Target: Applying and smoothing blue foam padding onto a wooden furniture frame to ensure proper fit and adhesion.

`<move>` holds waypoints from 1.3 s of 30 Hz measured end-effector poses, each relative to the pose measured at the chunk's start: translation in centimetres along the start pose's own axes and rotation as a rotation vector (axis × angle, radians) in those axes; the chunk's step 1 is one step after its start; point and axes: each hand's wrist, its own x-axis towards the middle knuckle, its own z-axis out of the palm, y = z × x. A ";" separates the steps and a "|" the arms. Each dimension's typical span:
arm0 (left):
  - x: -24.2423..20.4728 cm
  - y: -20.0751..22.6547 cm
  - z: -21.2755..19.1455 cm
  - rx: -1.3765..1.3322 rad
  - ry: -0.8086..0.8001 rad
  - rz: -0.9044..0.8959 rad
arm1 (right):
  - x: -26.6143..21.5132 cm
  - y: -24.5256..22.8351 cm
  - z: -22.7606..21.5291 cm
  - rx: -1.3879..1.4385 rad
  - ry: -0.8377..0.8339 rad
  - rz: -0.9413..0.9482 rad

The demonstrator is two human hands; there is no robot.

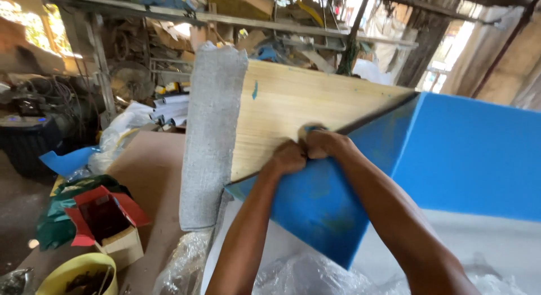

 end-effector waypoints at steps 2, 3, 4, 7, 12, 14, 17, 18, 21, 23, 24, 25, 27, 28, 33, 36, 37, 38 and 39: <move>0.7 0.2 0.6 0.096 -0.006 0.068 | 1.5 1.4 1.3 0.037 0.074 -0.001; 0.0 0.7 0.1 0.076 0.011 0.070 | 1.5 1.5 1.5 0.040 0.097 0.016; -0.7 1.1 -0.4 0.054 0.030 0.067 | 1.6 1.6 1.7 0.040 0.119 0.030; -2.0 1.6 -1.7 -0.078 0.047 0.056 | 0.1 1.3 1.1 0.010 0.046 0.081; -2.1 1.1 -2.5 -0.119 0.018 0.043 | 2.2 0.8 0.6 -0.015 -0.094 0.171; -2.7 1.6 -3.5 -0.133 0.010 0.037 | 0.5 -0.4 -1.3 -0.006 -0.141 0.223; -3.3 2.0 -4.7 -0.155 -0.020 0.021 | -0.2 -0.7 -1.9 -0.074 -0.180 0.189; -3.4 2.2 -4.8 -0.136 -0.038 -0.003 | -0.5 -0.4 -2.0 -0.115 -0.147 0.136; -1.2 0.9 -2.2 -0.131 -0.012 -0.001 | -0.8 0.2 -1.2 -0.214 -0.071 -0.003; -0.3 1.0 -0.6 -0.152 0.006 0.025 | -0.7 1.4 0.3 -0.259 -0.052 -0.081; -0.6 1.3 -0.5 -0.156 0.005 0.052 | -0.1 2.1 1.2 -0.174 -0.023 -0.096; -0.9 1.7 -0.5 -0.161 0.005 0.078 | 0.4 2.8 2.1 -0.089 0.005 -0.108; -2.5 2.8 -2.3 -0.128 -0.039 0.045 | 1.4 3.2 2.5 -0.093 -0.013 -0.113; -3.0 3.4 -3.4 -0.100 -0.068 0.013 | 2.1 3.5 2.4 -0.112 -0.026 -0.121; -3.3 3.5 -4.7 -0.071 -0.139 -0.004 | 2.1 2.3 0.8 -0.090 -0.165 -0.158; -2.2 2.6 -3.8 -0.043 -0.155 0.001 | 1.2 2.3 -0.1 -0.012 -0.208 -0.179; -2.0 2.2 -3.3 -0.050 -0.153 0.005 | 0.5 2.1 -0.5 -0.004 -0.217 -0.153; -0.1 0.4 -1.5 -0.052 -0.142 0.005 | 0.9 1.7 -0.7 -0.013 -0.212 -0.155; 2.0 -1.4 0.3 -0.066 -0.059 0.058 | 1.2 1.4 -1.0 -0.008 -0.062 -0.170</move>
